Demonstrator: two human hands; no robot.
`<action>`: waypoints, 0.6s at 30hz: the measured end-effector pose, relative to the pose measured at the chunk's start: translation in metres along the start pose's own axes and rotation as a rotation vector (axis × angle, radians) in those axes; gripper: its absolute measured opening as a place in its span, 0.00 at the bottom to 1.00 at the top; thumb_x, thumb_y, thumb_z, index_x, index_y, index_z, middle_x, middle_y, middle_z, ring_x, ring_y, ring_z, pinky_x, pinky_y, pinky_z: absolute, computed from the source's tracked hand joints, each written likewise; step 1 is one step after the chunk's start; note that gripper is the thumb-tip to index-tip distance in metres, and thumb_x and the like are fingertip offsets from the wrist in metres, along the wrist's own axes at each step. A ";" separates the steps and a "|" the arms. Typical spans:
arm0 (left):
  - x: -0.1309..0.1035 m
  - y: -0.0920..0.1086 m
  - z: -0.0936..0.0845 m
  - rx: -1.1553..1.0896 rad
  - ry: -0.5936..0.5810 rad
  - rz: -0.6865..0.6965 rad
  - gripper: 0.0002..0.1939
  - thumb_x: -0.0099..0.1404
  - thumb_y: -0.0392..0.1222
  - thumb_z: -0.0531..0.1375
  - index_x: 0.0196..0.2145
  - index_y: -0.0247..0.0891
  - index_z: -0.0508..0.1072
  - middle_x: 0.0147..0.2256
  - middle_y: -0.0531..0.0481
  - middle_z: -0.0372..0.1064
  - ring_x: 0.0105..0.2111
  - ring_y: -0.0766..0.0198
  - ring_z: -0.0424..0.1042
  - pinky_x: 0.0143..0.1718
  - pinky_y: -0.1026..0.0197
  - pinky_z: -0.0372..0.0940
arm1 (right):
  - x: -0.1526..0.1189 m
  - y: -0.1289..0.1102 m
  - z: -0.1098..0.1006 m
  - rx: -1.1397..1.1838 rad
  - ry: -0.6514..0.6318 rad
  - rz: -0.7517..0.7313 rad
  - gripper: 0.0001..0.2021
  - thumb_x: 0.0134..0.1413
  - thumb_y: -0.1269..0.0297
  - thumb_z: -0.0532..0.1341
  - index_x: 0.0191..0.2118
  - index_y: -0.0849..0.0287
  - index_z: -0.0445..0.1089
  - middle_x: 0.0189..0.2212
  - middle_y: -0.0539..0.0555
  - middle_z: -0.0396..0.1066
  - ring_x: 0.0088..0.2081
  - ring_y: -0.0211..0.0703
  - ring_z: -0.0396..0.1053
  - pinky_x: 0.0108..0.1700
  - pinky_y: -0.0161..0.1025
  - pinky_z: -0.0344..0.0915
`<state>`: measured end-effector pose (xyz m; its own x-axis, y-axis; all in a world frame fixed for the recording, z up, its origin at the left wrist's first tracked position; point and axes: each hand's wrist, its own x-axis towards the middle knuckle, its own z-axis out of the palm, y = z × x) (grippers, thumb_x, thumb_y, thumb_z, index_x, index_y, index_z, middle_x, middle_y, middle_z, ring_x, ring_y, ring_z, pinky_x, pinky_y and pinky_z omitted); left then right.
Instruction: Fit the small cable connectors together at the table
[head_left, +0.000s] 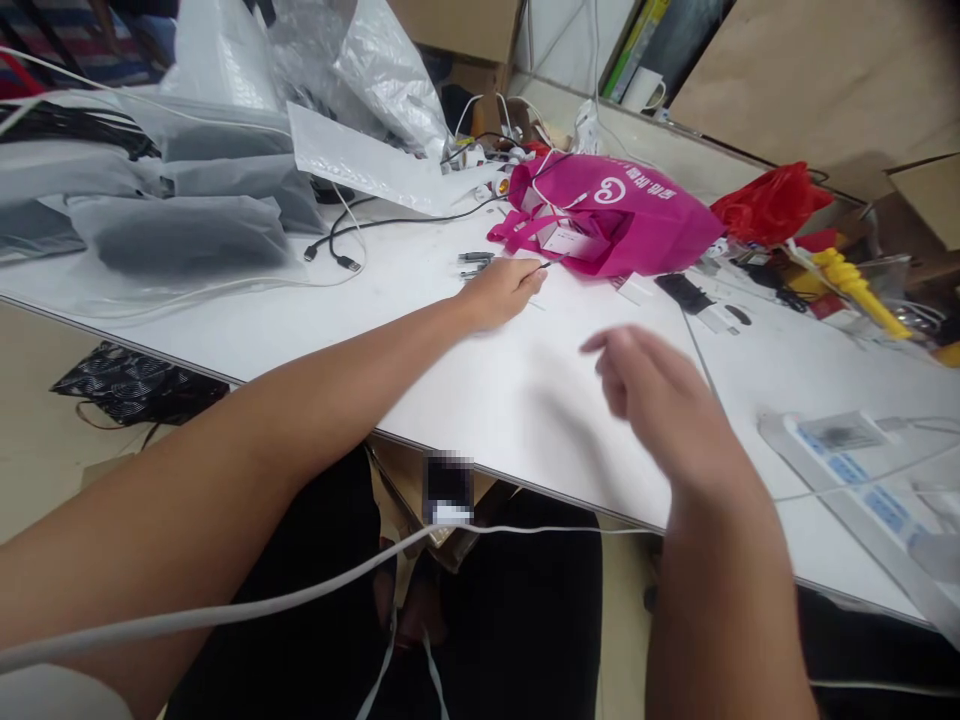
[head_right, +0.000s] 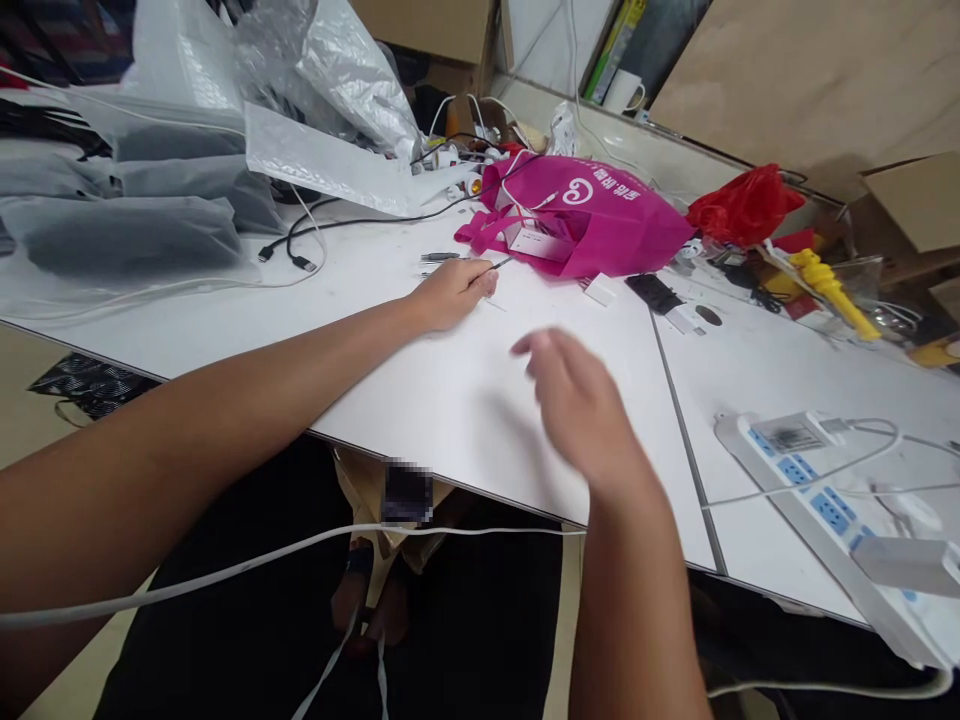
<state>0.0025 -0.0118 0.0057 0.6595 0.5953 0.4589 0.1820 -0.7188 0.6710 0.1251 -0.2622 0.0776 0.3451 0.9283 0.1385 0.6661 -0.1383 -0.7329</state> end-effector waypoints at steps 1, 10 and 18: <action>0.002 -0.002 0.000 -0.025 0.034 -0.008 0.20 0.88 0.47 0.53 0.35 0.44 0.69 0.36 0.48 0.76 0.41 0.55 0.77 0.50 0.50 0.69 | 0.041 0.013 0.002 -0.079 0.091 -0.042 0.21 0.82 0.44 0.55 0.46 0.51 0.79 0.37 0.59 0.77 0.41 0.56 0.77 0.46 0.52 0.75; 0.008 -0.011 -0.007 -0.092 0.257 -0.083 0.19 0.90 0.50 0.52 0.40 0.44 0.74 0.38 0.47 0.80 0.43 0.56 0.79 0.51 0.52 0.74 | 0.165 0.062 0.072 -0.435 0.183 -0.155 0.10 0.75 0.66 0.56 0.51 0.57 0.76 0.49 0.67 0.81 0.51 0.61 0.76 0.58 0.52 0.69; 0.005 -0.011 -0.005 -0.091 0.200 -0.033 0.21 0.90 0.50 0.53 0.36 0.43 0.72 0.36 0.48 0.77 0.41 0.57 0.78 0.50 0.52 0.72 | 0.148 0.057 0.068 -0.535 0.037 -0.197 0.09 0.75 0.58 0.66 0.51 0.56 0.79 0.47 0.62 0.83 0.46 0.56 0.75 0.51 0.47 0.67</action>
<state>0.0003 0.0006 0.0033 0.4946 0.6843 0.5359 0.1286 -0.6674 0.7335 0.1692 -0.1089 0.0110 0.1975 0.9428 0.2687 0.9589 -0.1288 -0.2529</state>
